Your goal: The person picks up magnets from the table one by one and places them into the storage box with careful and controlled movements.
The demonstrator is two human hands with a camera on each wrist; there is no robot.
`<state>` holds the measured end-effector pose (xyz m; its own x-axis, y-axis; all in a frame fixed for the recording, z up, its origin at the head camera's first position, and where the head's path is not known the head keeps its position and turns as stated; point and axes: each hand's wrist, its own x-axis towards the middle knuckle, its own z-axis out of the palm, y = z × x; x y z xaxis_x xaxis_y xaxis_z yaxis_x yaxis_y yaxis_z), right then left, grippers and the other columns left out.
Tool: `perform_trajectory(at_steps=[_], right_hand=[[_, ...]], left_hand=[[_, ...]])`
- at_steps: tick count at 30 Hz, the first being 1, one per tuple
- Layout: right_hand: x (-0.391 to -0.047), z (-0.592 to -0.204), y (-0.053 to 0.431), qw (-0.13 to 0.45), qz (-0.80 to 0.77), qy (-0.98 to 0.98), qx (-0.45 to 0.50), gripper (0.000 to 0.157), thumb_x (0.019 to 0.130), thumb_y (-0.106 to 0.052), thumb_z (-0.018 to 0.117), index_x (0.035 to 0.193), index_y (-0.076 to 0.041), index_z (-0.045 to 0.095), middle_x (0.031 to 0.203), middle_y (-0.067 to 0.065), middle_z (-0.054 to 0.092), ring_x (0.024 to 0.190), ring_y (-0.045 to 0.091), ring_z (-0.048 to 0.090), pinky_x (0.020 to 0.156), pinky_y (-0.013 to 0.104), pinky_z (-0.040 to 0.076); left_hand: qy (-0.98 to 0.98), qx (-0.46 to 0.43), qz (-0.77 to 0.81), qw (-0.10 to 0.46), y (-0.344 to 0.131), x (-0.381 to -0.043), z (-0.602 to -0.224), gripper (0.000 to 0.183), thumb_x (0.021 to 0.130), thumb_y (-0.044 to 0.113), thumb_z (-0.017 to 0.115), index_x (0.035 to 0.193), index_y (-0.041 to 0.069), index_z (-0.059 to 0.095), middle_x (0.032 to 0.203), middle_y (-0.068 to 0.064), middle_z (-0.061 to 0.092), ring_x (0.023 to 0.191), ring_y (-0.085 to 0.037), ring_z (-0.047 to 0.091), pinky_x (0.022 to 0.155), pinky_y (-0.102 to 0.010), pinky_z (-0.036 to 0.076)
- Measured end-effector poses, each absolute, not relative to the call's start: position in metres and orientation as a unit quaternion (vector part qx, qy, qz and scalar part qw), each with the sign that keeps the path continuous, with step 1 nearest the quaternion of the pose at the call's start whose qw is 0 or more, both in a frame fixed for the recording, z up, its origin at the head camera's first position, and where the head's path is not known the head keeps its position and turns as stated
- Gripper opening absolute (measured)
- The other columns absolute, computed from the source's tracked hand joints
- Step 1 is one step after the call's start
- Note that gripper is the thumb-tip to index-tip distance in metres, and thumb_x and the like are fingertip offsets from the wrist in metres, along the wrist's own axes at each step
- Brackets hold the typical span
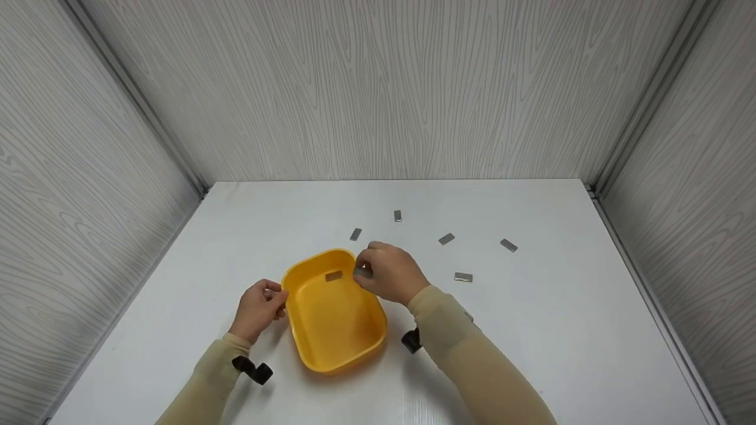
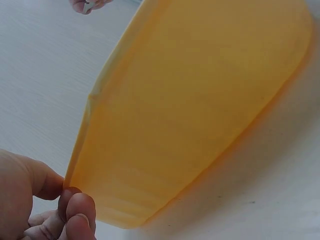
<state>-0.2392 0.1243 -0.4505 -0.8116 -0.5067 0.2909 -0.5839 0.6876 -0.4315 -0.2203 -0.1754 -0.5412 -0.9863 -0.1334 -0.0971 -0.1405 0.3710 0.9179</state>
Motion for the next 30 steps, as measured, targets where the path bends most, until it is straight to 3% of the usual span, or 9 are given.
perform_trajectory(at_steps=[13,21,30], right_hand=[[-0.245,-0.452,0.083,0.038,0.282,-0.905,0.316,0.015,0.086,-0.027,0.073,0.096,-0.016,0.072,0.083,-0.009,0.056,0.076,0.012,0.056,0.071,0.018,0.05],[-0.254,-0.464,0.056,0.058,0.3,-0.888,0.344,0.01,0.087,-0.023,0.068,0.089,-0.014,0.07,0.081,-0.007,0.058,0.073,0.009,0.053,0.067,0.018,0.049],[-0.258,-0.482,0.03,0.02,0.314,-0.889,0.332,0.009,0.087,-0.021,0.067,0.09,-0.014,0.07,0.08,-0.006,0.061,0.074,0.01,0.053,0.069,0.021,0.05]], left_hand=[[0.833,-0.074,0.549,-0.003,-0.174,-0.22,-0.541,0.02,0.089,0.016,0.062,0.102,0.003,0.055,0.076,-0.009,0.062,0.058,-0.018,0.06,0.052,-0.028,0.051],[0.834,-0.058,0.549,-0.015,-0.173,-0.221,-0.541,0.018,0.09,0.013,0.063,0.101,0.002,0.055,0.076,-0.008,0.064,0.059,-0.018,0.062,0.052,-0.028,0.051],[0.837,-0.071,0.543,-0.003,-0.173,-0.222,-0.541,0.018,0.091,0.015,0.063,0.101,0.003,0.054,0.075,-0.008,0.063,0.06,-0.018,0.061,0.053,-0.028,0.05]])
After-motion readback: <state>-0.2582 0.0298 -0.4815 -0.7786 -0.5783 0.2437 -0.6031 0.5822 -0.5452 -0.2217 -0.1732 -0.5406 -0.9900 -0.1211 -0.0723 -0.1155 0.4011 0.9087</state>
